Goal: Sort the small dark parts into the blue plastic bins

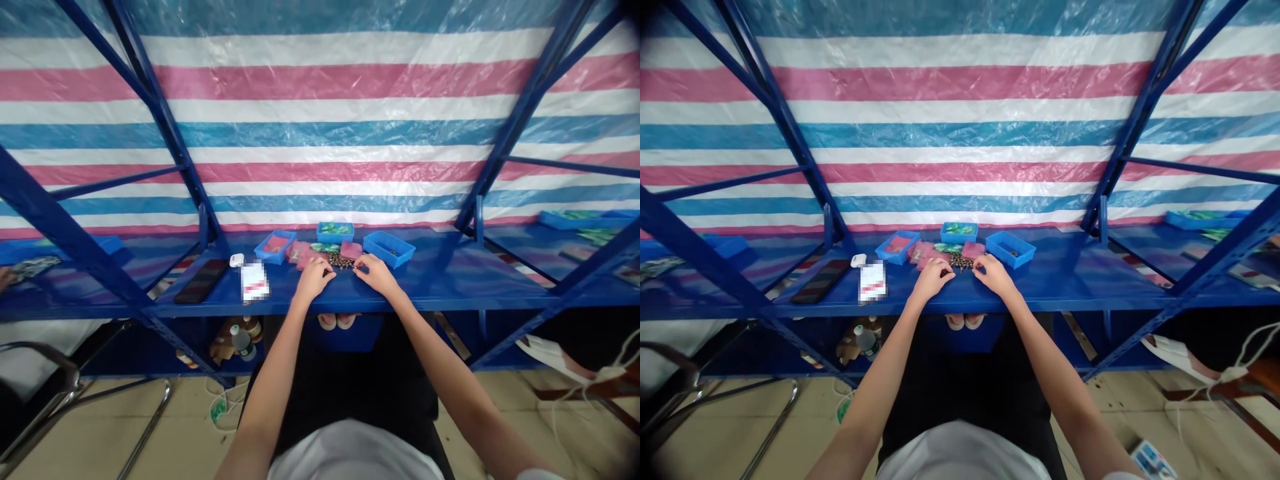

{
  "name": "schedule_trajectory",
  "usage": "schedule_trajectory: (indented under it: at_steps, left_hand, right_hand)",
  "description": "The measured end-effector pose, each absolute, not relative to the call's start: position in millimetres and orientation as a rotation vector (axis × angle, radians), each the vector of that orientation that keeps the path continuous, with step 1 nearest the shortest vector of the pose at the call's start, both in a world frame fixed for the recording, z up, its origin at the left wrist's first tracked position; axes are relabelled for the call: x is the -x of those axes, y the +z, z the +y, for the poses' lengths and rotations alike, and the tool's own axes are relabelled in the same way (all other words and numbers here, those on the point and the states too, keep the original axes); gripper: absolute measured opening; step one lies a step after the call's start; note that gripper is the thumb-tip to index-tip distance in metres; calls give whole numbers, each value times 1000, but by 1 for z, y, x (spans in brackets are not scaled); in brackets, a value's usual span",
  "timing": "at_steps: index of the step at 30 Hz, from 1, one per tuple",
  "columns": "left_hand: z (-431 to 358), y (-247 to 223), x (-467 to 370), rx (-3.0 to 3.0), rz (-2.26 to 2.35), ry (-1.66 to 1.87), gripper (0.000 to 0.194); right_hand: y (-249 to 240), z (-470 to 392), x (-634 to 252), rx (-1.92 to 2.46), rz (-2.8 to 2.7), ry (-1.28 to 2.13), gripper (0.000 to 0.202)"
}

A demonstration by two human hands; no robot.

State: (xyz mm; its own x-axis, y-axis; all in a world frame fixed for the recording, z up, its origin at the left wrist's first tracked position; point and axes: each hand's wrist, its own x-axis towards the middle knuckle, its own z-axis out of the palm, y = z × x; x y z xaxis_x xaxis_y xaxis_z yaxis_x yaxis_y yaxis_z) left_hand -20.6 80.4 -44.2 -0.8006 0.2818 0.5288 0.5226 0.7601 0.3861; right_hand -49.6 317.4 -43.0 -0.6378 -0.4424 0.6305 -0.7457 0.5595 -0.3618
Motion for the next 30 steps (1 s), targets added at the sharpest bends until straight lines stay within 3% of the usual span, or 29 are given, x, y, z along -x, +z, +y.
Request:
schedule_trajectory:
  at_steps: [10, 17, 30]
  left_hand:
    - [77, -42, 18, 466, -2426, -950, 11]
    - [86, -34, 11, 769, -2516, -737, 9]
    - [84, -37, 10, 536, -2466, -777, 15]
  right_hand:
    - [-43, 317, 49, -953, -2349, 847, 13]
    - [-45, 311, 50, -1031, -2331, 848, 15]
    - [-44, 282, 38, -970, -2327, 896, 18]
